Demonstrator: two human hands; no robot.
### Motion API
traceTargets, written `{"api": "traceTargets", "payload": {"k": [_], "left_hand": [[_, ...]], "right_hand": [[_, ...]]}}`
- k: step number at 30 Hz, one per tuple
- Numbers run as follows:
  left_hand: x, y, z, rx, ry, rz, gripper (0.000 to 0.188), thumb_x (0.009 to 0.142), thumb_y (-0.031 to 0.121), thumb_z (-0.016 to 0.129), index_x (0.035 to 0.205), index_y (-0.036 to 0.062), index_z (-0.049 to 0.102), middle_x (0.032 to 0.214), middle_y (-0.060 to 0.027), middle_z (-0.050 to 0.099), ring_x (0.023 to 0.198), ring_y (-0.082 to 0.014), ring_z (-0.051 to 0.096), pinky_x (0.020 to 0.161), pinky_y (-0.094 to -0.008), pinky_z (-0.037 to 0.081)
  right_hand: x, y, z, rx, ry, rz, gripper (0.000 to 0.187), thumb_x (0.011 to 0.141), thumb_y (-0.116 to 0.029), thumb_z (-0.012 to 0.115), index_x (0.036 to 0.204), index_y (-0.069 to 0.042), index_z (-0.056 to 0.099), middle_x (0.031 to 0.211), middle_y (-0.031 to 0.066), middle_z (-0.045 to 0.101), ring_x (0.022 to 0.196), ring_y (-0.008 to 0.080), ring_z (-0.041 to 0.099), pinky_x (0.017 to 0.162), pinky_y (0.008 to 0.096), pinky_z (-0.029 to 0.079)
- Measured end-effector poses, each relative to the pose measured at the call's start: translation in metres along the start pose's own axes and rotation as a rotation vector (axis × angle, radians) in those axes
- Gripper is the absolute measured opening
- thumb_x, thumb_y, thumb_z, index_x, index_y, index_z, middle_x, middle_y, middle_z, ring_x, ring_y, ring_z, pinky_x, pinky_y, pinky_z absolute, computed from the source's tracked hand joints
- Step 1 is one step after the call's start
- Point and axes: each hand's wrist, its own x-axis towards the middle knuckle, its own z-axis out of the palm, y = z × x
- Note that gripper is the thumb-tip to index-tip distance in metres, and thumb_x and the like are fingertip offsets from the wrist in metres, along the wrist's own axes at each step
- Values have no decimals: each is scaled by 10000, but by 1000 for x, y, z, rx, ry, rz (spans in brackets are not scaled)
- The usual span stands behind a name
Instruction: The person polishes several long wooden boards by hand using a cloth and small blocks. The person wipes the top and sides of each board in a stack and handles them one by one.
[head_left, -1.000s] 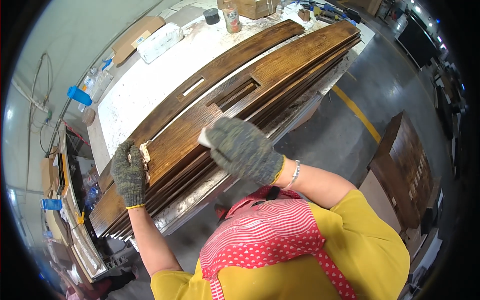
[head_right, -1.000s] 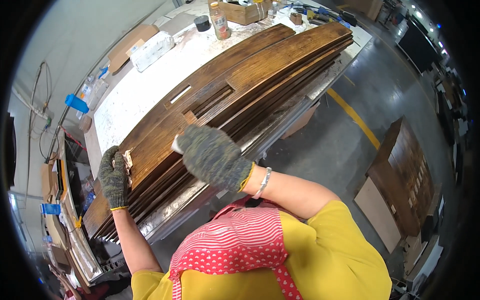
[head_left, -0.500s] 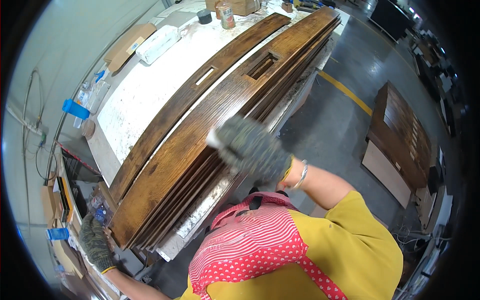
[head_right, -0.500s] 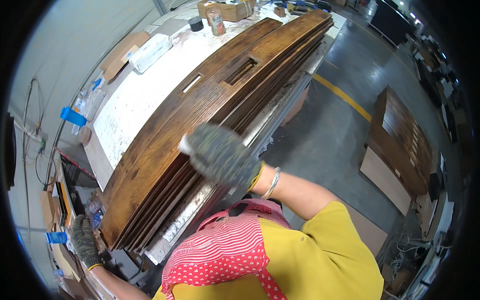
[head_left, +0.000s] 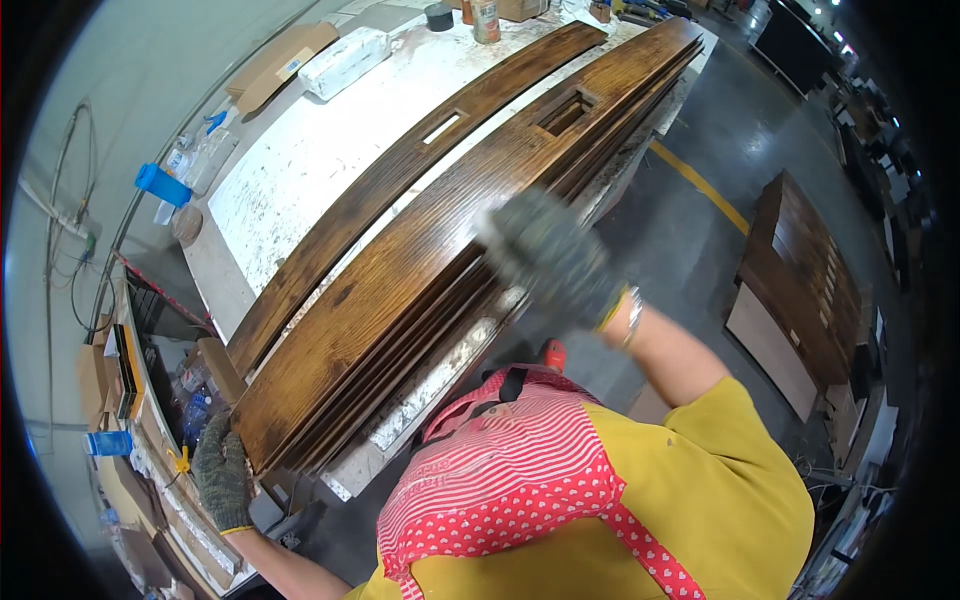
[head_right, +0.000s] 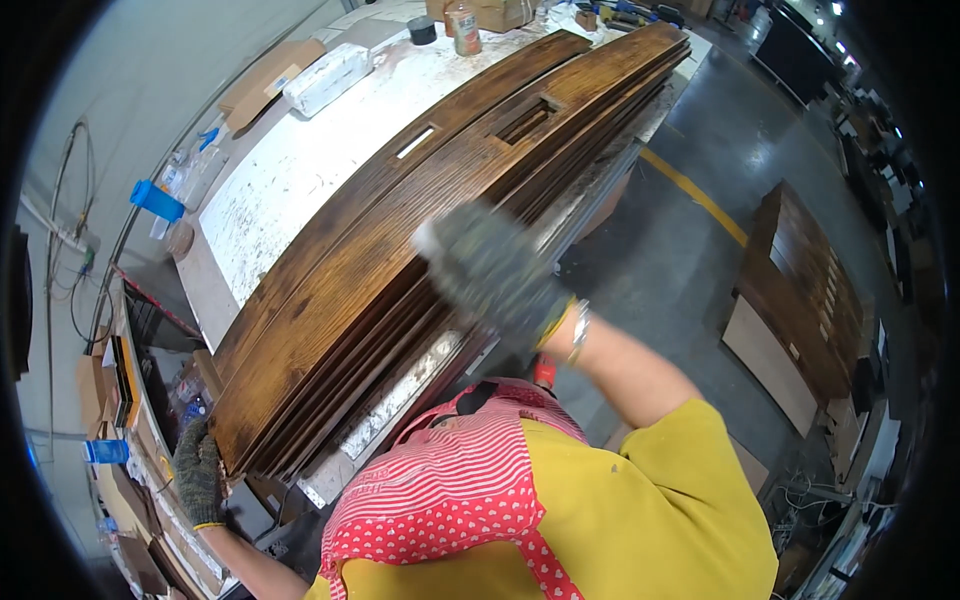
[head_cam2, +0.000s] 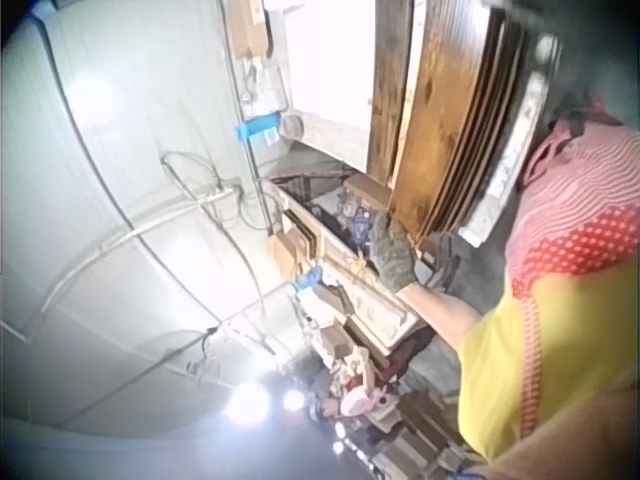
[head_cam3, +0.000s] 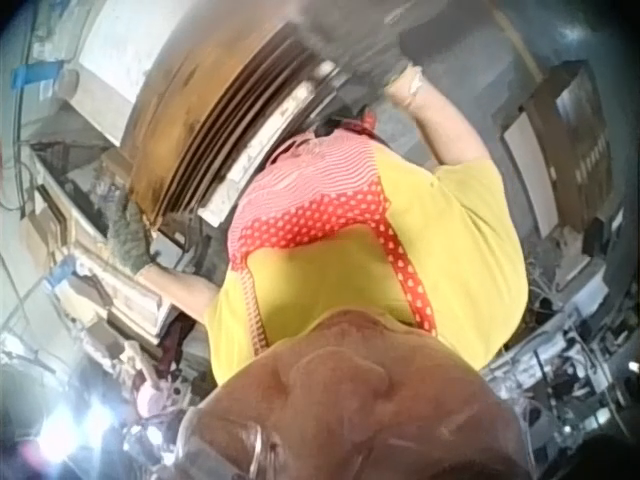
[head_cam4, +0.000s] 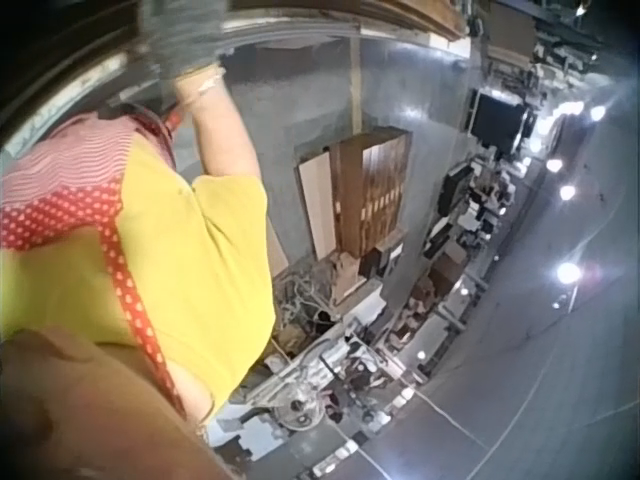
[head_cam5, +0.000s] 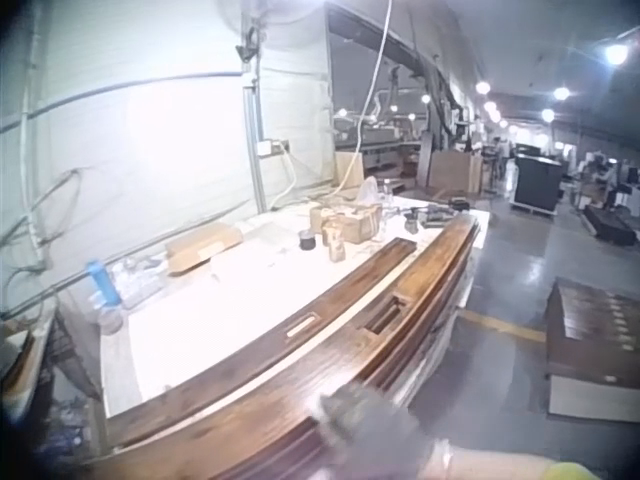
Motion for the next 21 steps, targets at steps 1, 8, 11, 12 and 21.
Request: {"api": "traceTargets", "payload": {"k": [1,8,11,12,21], "left_hand": [[3,-1,3,-32,-4,7,332,912,125,574,1219,16,637,1193,-169,656,1108,-286,614,993,-374,448],[-3,-5,6,-113,4,20,313,930,143,574,1205,11,645,1193,-166,659,1114,-275,612,1010,-369,439],[-5,-3,6,-127,-10,-16,320,945,152,594,1224,1,635,1191,-140,660,1129,-243,594,1013,-360,432],[-6,-5,7,-209,-7,-47,322,944,152,586,1226,3,632,1198,-139,658,1133,-243,593,1019,-360,428],[-1,-41,19,-304,23,-76,334,933,150,589,1231,2,623,1196,-131,655,1126,-241,582,1007,-353,425]], "right_hand": [[-8,-27,12,82,54,-43,312,844,-156,659,1130,-50,595,1070,133,621,1034,265,614,922,442,517],[-1,2,-8,194,-14,18,360,837,-76,664,1195,-80,631,1132,138,631,1090,278,608,927,402,525],[16,27,-27,151,-64,316,263,821,-93,675,1079,-48,646,985,145,626,885,308,614,764,399,525],[17,30,-26,110,-46,316,230,819,-105,679,1035,-31,646,947,149,617,828,317,604,726,407,514],[14,-35,2,235,-5,-59,314,873,-203,645,1112,-2,606,1034,174,648,1037,311,634,952,440,498]]}}
